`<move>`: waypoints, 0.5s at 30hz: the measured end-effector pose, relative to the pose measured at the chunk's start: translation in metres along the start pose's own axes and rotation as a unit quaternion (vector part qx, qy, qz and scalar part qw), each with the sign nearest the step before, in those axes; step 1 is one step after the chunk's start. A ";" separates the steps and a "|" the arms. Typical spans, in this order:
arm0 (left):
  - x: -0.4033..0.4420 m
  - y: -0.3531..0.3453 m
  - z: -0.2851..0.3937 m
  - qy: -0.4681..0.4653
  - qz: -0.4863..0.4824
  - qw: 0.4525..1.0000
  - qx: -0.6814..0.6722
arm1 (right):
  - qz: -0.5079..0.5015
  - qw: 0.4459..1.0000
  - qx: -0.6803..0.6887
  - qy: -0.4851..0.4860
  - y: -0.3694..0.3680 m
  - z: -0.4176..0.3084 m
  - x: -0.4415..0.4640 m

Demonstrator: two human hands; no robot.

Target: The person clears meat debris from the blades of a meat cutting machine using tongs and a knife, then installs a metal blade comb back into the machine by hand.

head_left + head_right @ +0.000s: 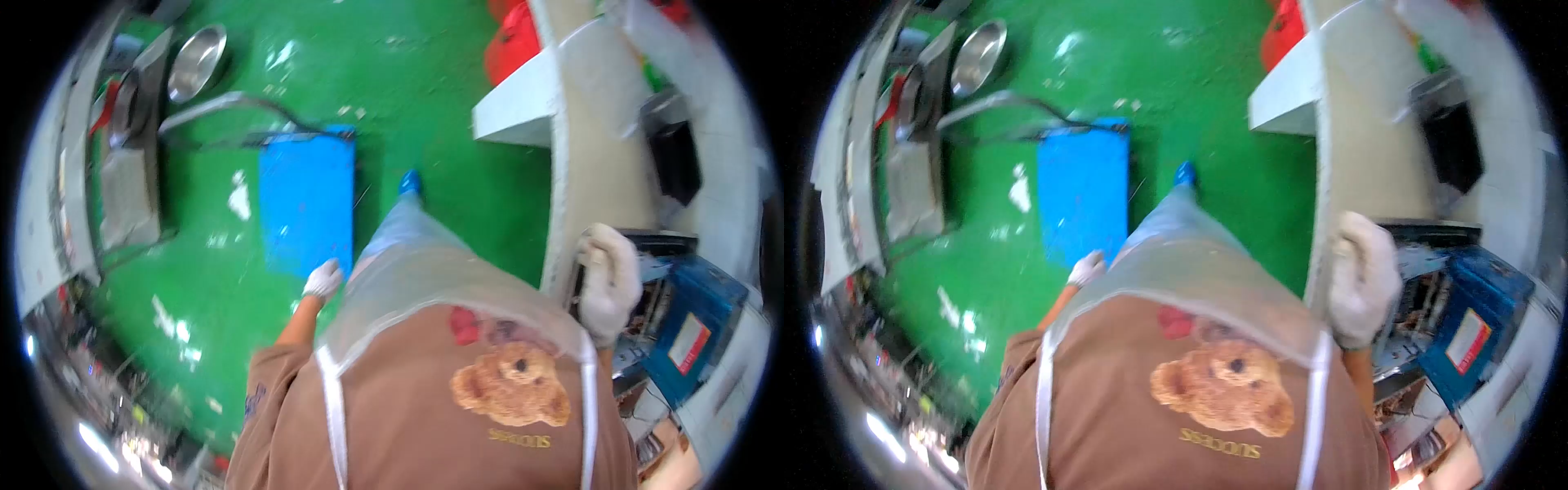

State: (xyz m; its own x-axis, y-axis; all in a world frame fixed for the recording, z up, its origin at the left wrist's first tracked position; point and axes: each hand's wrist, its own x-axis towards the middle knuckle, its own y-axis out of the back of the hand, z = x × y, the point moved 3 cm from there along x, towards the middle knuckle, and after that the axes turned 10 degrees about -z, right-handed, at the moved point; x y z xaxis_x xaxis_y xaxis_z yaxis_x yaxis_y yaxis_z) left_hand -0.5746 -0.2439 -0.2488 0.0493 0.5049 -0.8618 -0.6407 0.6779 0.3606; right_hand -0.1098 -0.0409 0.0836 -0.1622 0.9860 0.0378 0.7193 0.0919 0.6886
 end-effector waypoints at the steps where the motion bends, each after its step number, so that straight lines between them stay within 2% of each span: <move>1: -0.004 0.021 0.012 0.017 -0.005 0.999 -0.028 | -0.031 0.995 -0.087 0.034 -0.002 -0.014 0.025; 3: 0.013 0.061 0.019 0.013 -0.001 1.000 0.019 | -0.044 0.996 -0.054 0.053 -0.020 -0.031 0.070; 5: 0.046 0.089 -0.001 0.030 0.048 0.998 -0.037 | -0.097 0.994 -0.014 0.045 -0.033 -0.043 0.109; 8: 0.077 0.170 0.072 0.003 0.083 0.996 -0.037 | -0.128 0.989 -0.015 0.070 -0.057 -0.048 0.161; 13: 0.139 0.279 0.218 -0.112 0.113 0.982 -0.101 | -0.152 0.988 -0.030 0.018 -0.073 -0.034 0.254; 15: 0.173 0.305 0.250 -0.167 0.173 0.967 -0.090 | -0.160 0.986 -0.039 0.014 -0.077 -0.026 0.303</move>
State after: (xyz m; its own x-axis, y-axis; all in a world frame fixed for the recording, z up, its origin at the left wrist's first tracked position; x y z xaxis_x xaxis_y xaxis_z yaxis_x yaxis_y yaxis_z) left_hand -0.5698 0.1841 -0.1988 0.0334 0.8489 -0.5274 -0.7844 0.3493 0.5125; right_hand -0.2316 0.2476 0.0610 -0.3916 0.9040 -0.1719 0.5744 0.3861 0.7218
